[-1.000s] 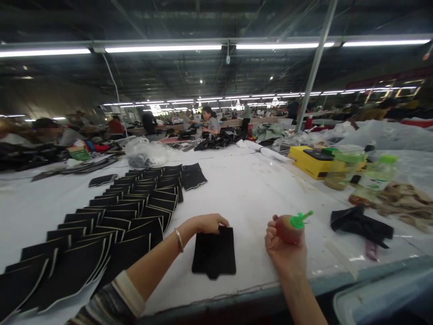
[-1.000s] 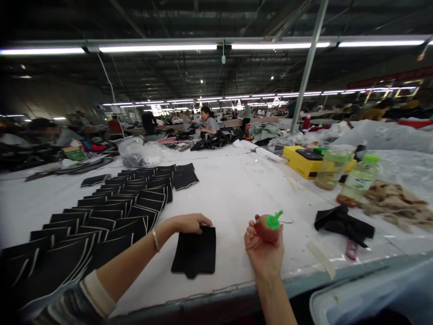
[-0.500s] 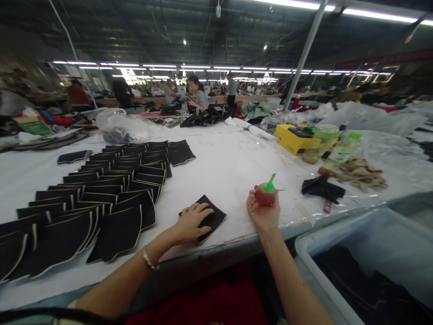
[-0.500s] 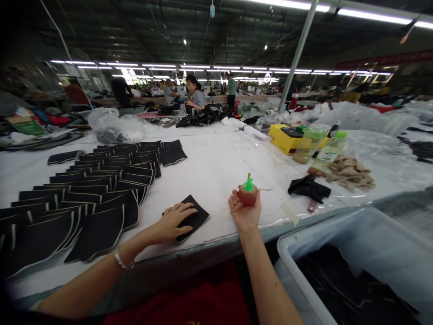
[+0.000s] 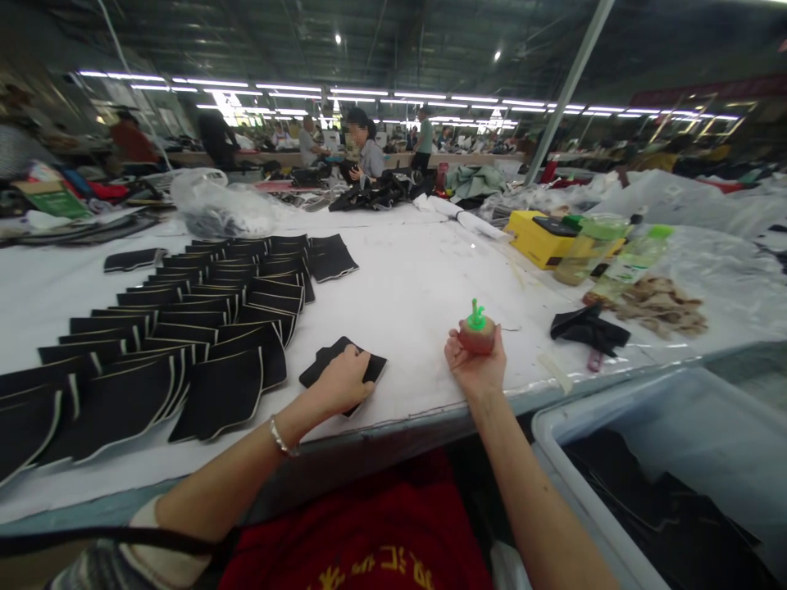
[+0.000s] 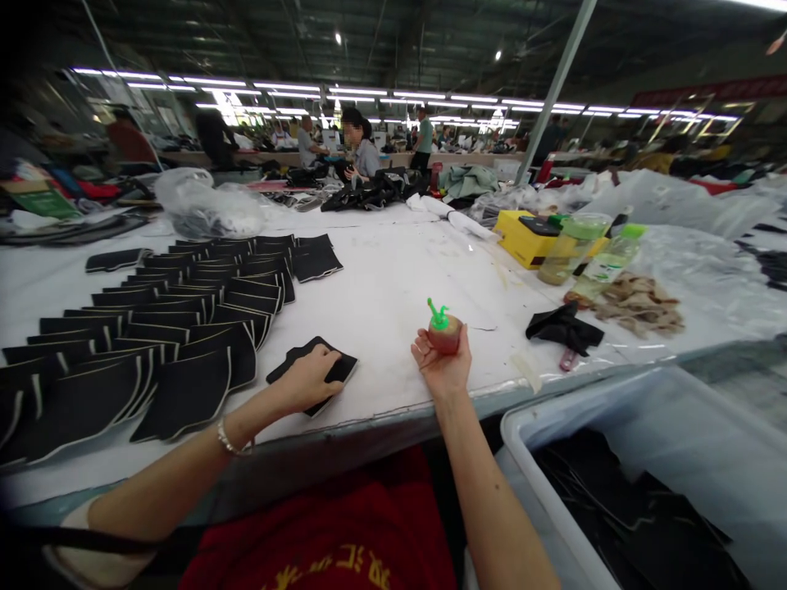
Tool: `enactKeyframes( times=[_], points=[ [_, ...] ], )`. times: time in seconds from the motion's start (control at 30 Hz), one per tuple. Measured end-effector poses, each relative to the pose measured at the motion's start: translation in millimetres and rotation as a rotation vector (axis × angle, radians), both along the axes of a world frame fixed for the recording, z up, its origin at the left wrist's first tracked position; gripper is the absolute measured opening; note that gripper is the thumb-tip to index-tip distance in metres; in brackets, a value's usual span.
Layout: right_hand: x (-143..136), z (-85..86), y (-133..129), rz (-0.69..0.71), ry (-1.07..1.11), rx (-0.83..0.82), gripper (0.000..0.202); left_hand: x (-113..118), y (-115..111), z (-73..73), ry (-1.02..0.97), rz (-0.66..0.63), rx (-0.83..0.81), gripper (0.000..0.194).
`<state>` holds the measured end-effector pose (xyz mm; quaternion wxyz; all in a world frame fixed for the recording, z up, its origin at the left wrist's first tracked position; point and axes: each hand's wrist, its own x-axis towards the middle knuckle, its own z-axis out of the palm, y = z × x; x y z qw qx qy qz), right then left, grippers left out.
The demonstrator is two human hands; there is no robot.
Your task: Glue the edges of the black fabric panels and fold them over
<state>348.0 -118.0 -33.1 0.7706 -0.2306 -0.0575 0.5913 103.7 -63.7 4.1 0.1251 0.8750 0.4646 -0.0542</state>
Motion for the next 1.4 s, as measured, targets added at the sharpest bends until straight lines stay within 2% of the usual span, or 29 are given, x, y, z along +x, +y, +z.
enactKeyframes(
  times=[0.1,0.2,0.3,0.47,0.67,0.87,1.0,1.13,1.4],
  points=[
    [0.2,-1.0,-0.2,0.015,-0.015,0.017,0.061,-5.8,1.7,1.9,-0.006,-0.032,-0.036,0.039],
    [0.8,-1.7,-0.2,0.029,-0.021,0.026,0.058,-7.1,0.4,0.8,0.03,-0.01,0.015,0.039],
    [0.9,-2.2,-0.2,0.035,-0.033,0.021,0.057,-1.1,-3.0,2.9,0.082,0.005,0.052,0.038],
    [-1.0,-3.4,-4.6,0.046,-0.112,0.027,0.05,12.0,-7.5,15.4,0.176,-0.038,0.05,0.038],
    [-12.1,8.5,-24.0,-0.103,-0.367,0.067,0.028,5.7,-1.8,18.1,0.18,-0.163,0.059,0.033],
    [-39.1,21.8,-38.1,-0.215,-0.759,0.042,0.039,-2.5,6.7,19.5,0.08,-0.212,0.011,0.032],
    [-51.1,26.2,-41.0,-0.323,-1.197,0.019,0.048,-4.7,9.3,24.0,0.069,-0.211,-0.047,0.032],
    [-58.7,35.1,-40.1,-0.35,-1.596,0.041,0.053,-6.3,10.4,24.5,0.07,-0.222,-0.069,0.037],
    [-72.2,38.5,-36.8,-0.4,-1.931,0.106,0.055,-8.5,9.1,18.4,0.047,-0.209,-0.042,0.039]
  ],
)
